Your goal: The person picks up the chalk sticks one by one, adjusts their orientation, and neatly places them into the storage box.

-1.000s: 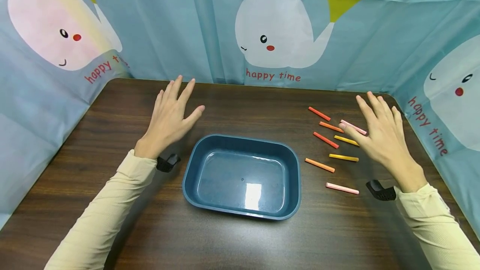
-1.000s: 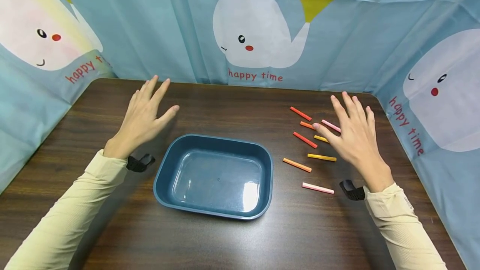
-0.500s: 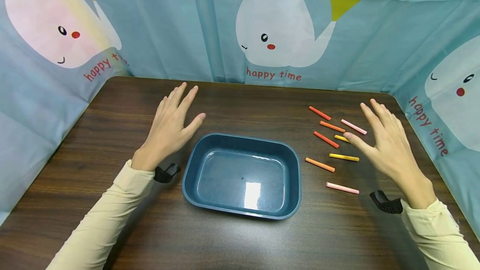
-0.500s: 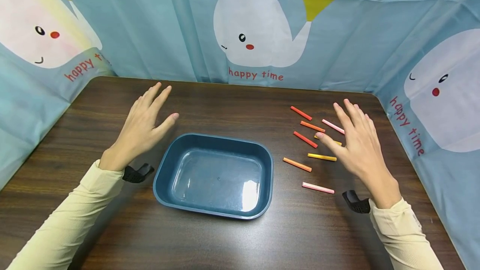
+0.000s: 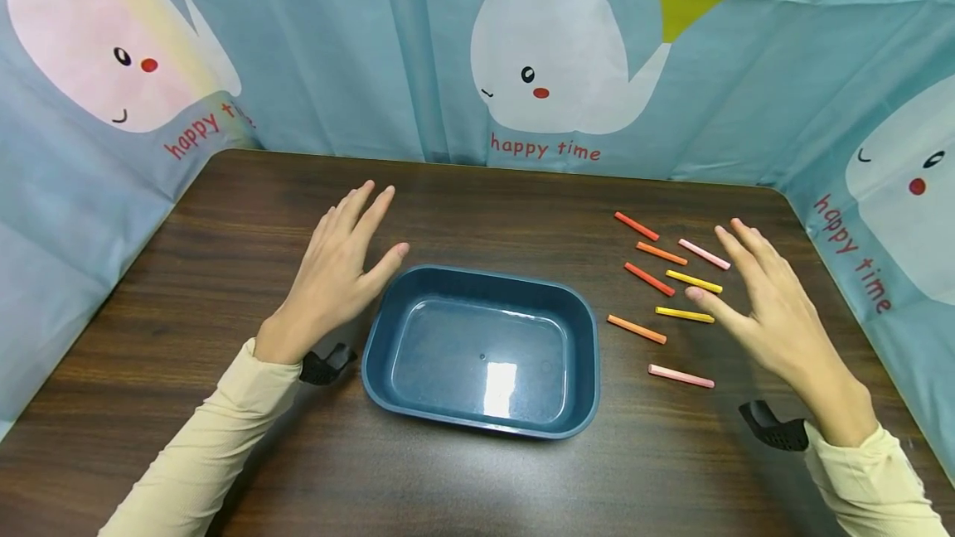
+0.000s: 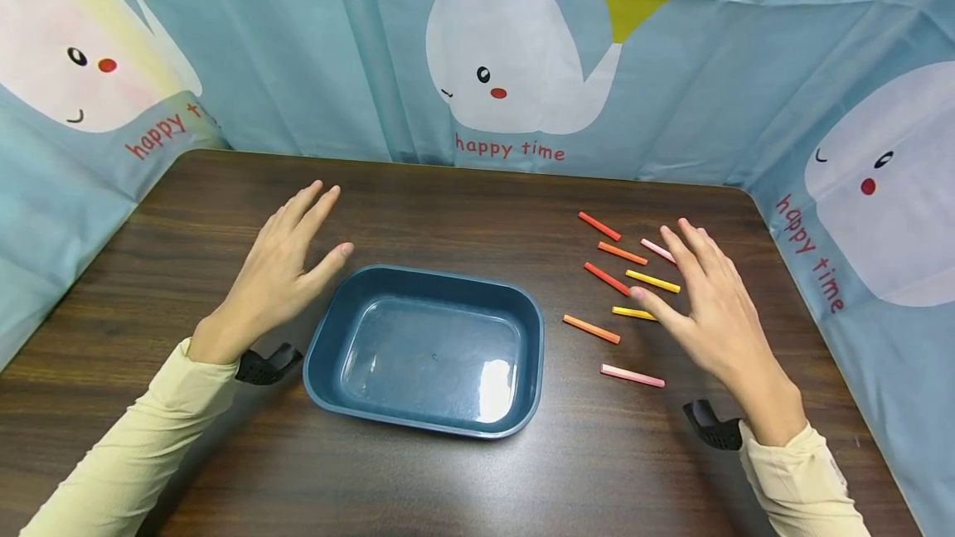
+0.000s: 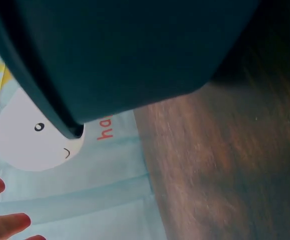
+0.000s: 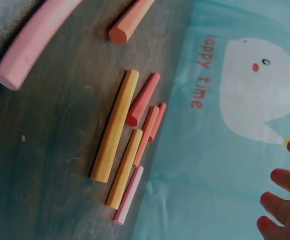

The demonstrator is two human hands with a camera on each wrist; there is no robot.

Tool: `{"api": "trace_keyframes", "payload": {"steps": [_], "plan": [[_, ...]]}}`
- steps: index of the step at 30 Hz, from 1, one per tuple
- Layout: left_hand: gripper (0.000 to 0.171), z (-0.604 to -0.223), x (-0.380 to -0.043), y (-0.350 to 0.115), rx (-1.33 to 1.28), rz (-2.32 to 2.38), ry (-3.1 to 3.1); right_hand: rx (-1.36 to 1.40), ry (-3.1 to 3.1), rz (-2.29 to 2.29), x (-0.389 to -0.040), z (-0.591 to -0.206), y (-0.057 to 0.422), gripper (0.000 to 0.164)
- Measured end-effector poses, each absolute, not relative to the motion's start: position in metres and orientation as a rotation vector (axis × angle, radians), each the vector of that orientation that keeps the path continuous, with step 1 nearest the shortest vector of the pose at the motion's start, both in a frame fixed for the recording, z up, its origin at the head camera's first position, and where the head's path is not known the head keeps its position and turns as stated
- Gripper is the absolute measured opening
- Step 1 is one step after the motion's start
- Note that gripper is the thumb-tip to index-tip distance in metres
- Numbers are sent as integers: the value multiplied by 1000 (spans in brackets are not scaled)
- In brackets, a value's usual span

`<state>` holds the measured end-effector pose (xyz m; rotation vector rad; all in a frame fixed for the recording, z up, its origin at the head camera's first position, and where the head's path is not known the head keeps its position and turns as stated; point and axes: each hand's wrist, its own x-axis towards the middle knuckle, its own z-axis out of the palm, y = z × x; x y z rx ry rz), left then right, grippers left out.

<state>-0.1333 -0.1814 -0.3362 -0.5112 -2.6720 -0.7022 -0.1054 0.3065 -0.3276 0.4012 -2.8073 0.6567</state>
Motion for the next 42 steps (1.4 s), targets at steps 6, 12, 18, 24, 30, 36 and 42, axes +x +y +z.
{"api": "trace_keyframes", "payload": {"steps": [6, 12, 18, 24, 30, 36, 42], "plan": [[67, -337, -127, -180, -538, -715, -2677, 382, -2841, 688, -96, -329, 309, 84], [68, -339, -120, -180, -542, -737, -2708, 402, -2869, 715, -88, -333, 311, 84], [69, -343, -112, -179, -585, -735, -2696, 408, -2896, 761, -80, -336, 307, 87], [69, -345, -106, -180, -611, -769, -2733, 417, -2915, 793, -75, -336, 307, 87], [68, -347, -103, -180, -634, -789, -2778, 461, -2904, 787, -71, -341, 307, 86], [68, -349, -99, -179, -645, -815, -2813, 477, -2938, 780, -69, -344, 307, 86], [69, -353, -97, -178, -689, -838, -2850, 486, -2987, 779, -68, -345, 308, 84]]}}
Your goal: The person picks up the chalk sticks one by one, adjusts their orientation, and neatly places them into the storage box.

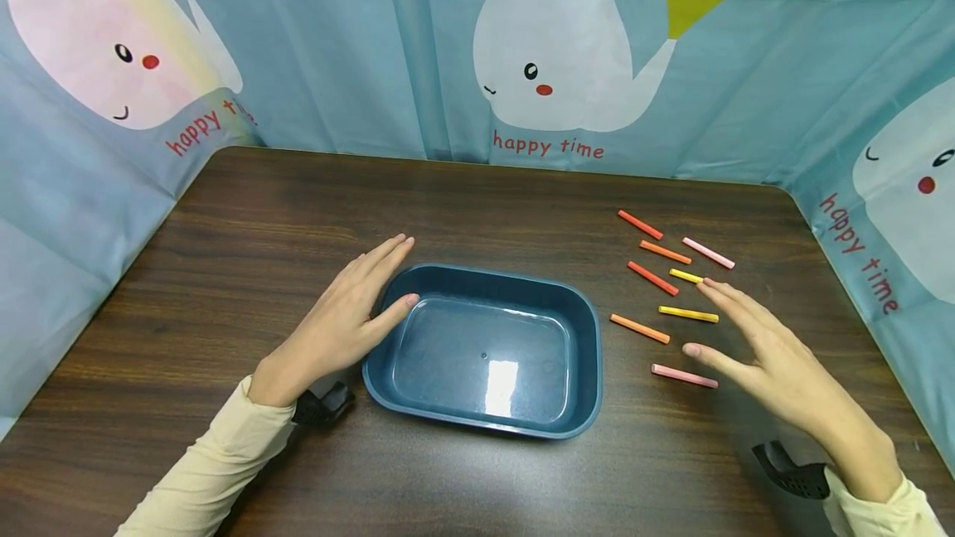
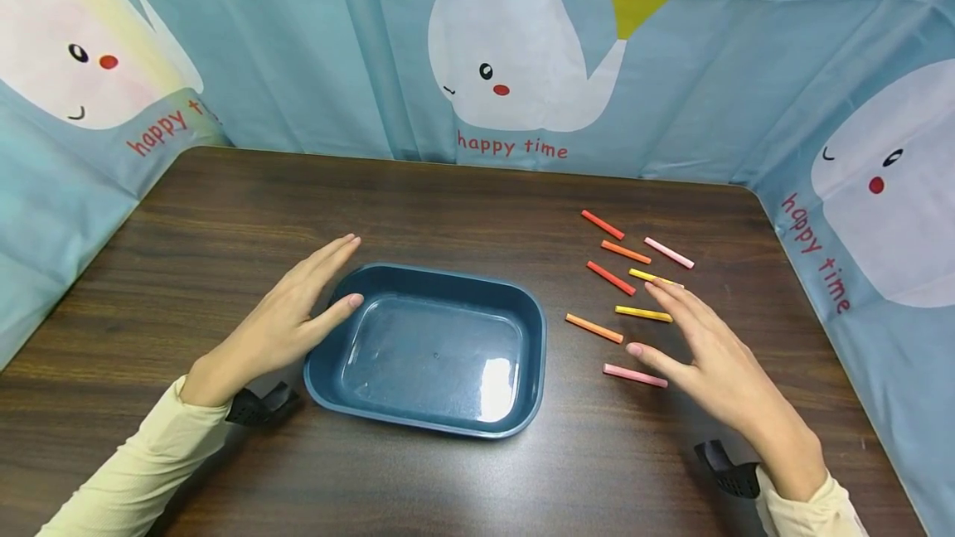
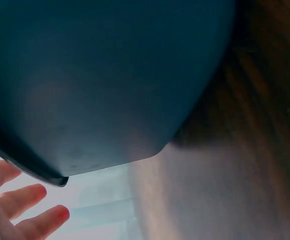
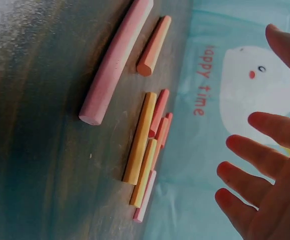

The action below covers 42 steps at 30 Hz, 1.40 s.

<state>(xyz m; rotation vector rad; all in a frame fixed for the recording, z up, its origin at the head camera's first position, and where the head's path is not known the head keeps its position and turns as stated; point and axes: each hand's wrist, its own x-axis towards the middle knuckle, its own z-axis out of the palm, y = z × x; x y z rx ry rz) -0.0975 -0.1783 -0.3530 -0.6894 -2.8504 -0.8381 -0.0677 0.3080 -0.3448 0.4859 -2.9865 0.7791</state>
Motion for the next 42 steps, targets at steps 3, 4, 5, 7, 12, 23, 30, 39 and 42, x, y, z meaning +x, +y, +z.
{"api": "trace_keyframes", "payload": {"steps": [3, 4, 5, 7, 12, 23, 30, 39, 42], "plan": [[69, -356, -97, -178, -710, -854, -2866, 497, -3009, 778, -66, -346, 309, 84], [69, -357, -97, -178, -715, -861, -2874, 502, -3013, 780, -66, -346, 309, 84], [69, -358, -96, -178, -718, -869, -2883, 510, -3017, 780, -65, -347, 309, 83], [68, -361, -96, -178, -725, -878, -2905, 515, -3020, 777, -64, -349, 308, 83], [65, -364, -95, -176, -737, -907, -2942, 583, -2970, 720, -63, -354, 307, 81], [63, -365, -96, -176, -770, -896, -2964, 728, -2912, 741, -67, -360, 301, 74], [61, -367, -95, -174, -775, -893, -2953, 749, -2894, 752, -67, -363, 299, 75], [59, -367, -92, -171, -741, -857, -2934, 783, -2906, 699, -69, -368, 304, 59], [60, -367, -91, -170, -736, -849, -2926, 813, -2911, 696, -69, -369, 304, 55]]}}
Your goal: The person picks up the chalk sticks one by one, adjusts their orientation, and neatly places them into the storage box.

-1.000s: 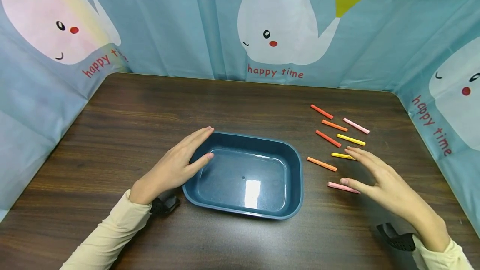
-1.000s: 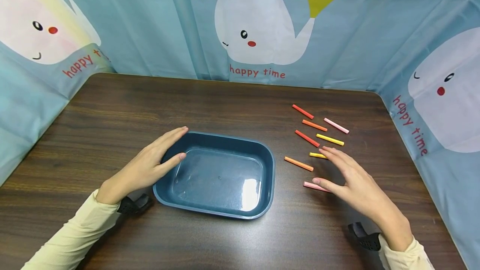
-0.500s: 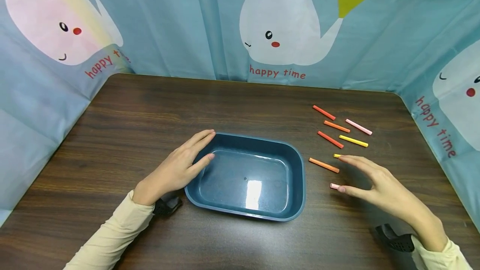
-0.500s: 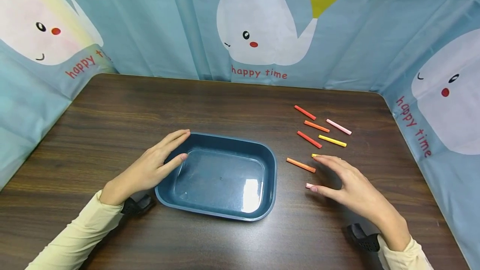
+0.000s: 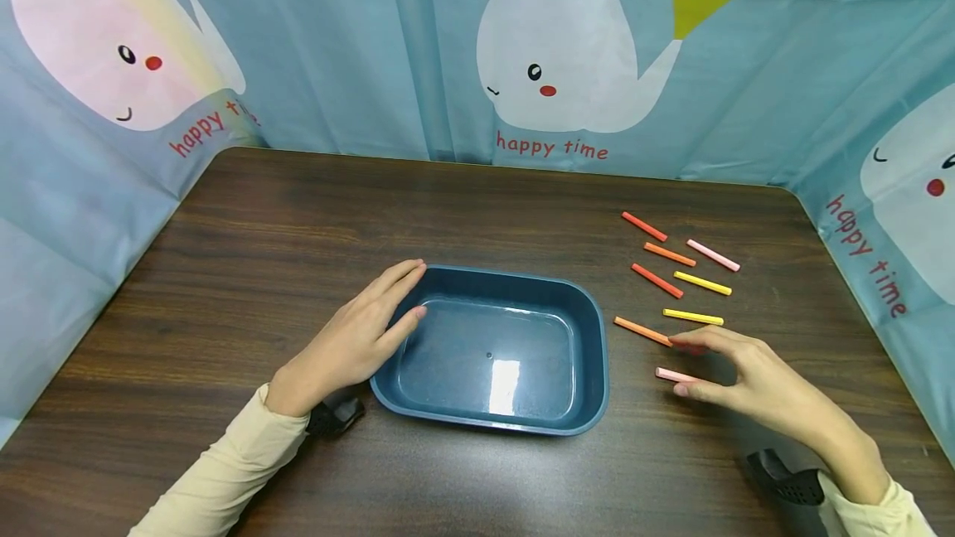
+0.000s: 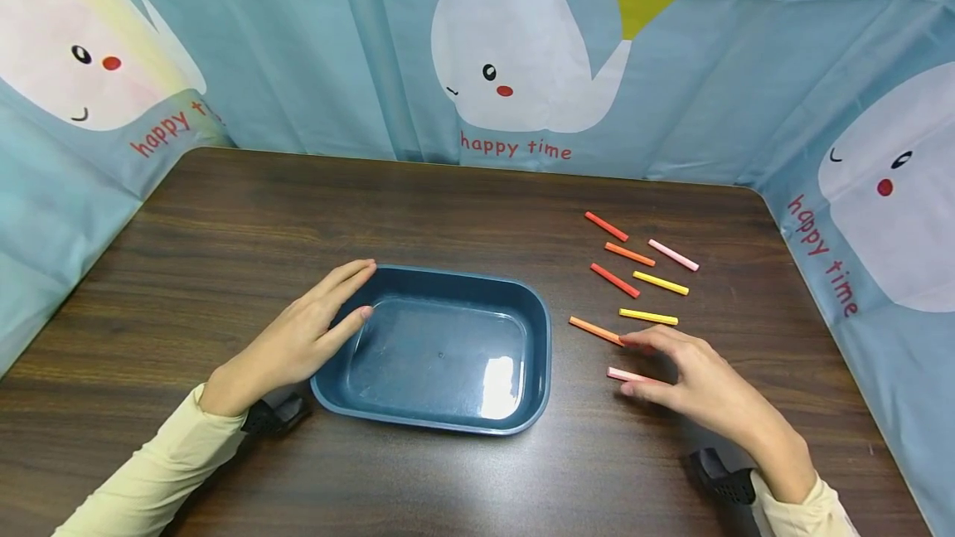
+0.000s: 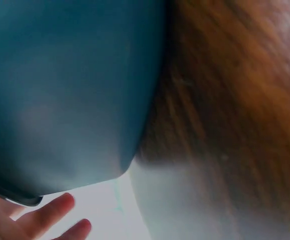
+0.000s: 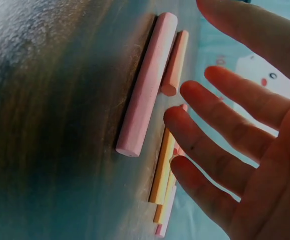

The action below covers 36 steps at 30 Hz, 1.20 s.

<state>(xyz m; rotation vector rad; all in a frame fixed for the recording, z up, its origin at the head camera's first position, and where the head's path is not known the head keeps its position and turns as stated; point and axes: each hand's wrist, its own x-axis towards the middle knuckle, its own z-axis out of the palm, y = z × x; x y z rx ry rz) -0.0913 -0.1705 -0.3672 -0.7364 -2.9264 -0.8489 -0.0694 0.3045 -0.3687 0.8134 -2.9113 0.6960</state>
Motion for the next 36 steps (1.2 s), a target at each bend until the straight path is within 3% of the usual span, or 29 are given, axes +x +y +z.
{"api": "trace_keyframes", "payload": {"steps": [16, 36], "plan": [[62, -376, -97, -173, -791, -1180, -2817, 1042, -2823, 855, -75, -382, 305, 37], [63, -376, -98, -171, -719, -1257, -2769, 994, -2880, 851, -76, -376, 298, 30]]}}
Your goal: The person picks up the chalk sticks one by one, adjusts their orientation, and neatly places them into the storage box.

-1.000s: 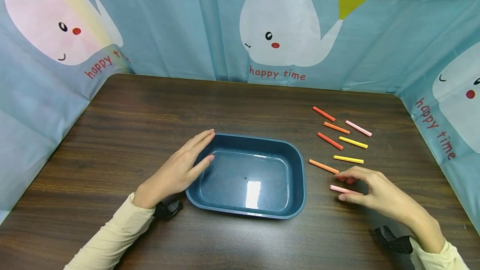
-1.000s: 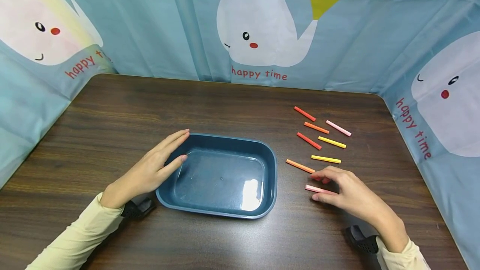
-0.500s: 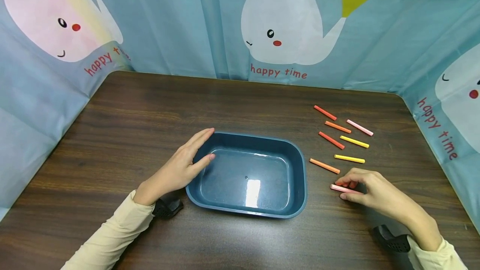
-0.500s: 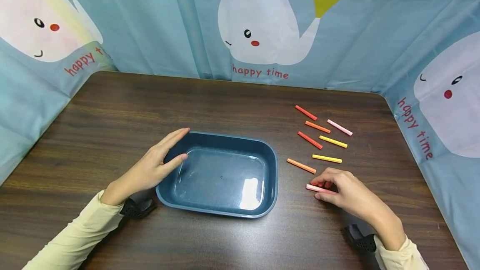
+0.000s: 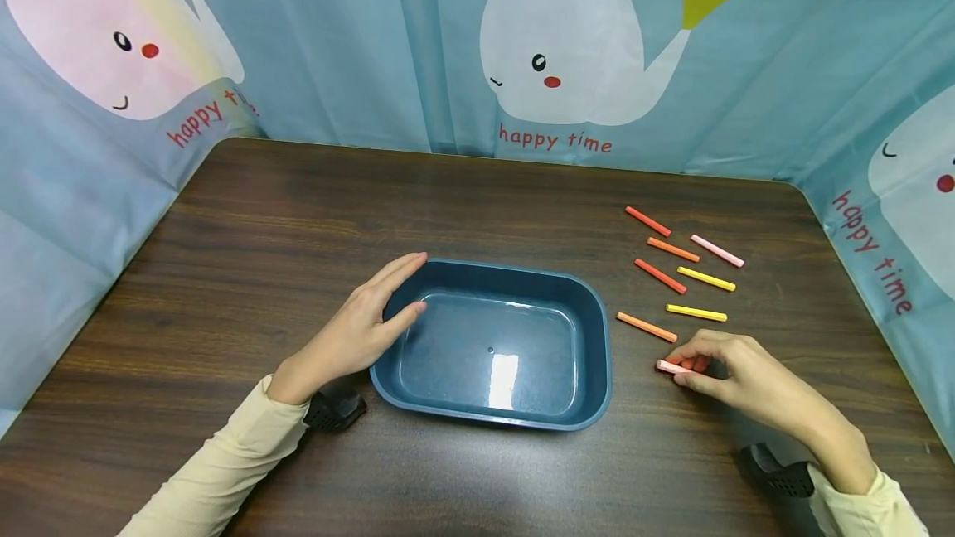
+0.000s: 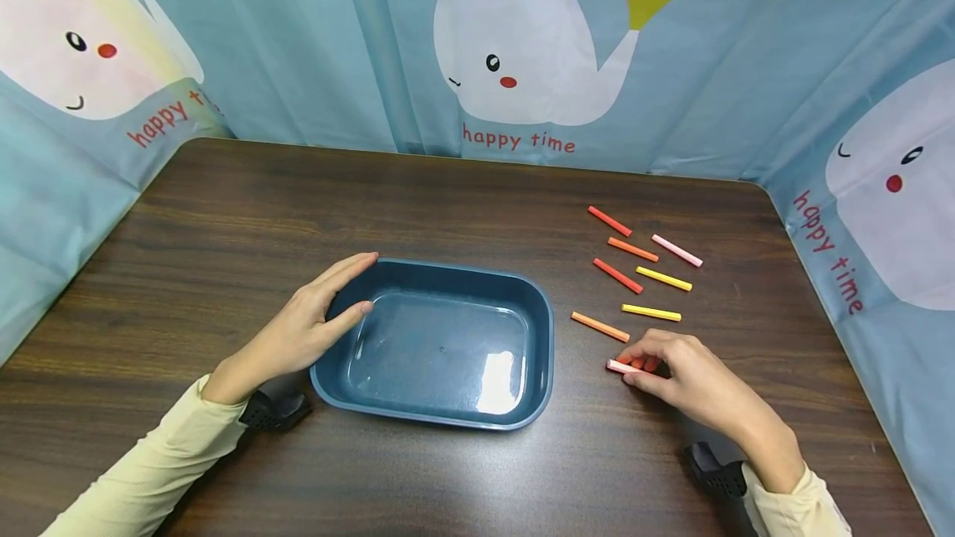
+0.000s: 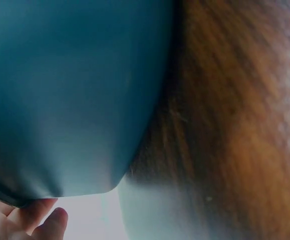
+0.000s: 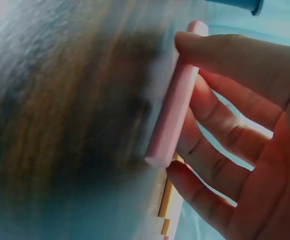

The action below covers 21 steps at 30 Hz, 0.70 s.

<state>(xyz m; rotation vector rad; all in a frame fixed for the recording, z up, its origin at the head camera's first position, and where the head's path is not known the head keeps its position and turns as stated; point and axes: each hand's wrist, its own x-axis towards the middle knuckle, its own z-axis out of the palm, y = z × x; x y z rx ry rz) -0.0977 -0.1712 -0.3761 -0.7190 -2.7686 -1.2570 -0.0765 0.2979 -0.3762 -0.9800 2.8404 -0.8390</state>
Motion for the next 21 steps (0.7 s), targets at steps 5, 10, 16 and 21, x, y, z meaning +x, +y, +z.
{"api": "trace_keyframes", "payload": {"steps": [5, 10, 16, 21], "plan": [[62, -375, -98, -171, -747, -1220, -2798, -936, 2891, -816, -77, -371, 294, 28], [61, -374, -97, -172, -784, -1139, -2860, -921, 2919, -800, -78, -368, 290, 27], [60, -375, -96, -173, -799, -1082, -2871, -925, 2918, -852, -80, -365, 285, 30], [61, -374, -97, -173, -801, -1077, -2861, -880, 2882, -948, -81, -362, 281, 30]]}}
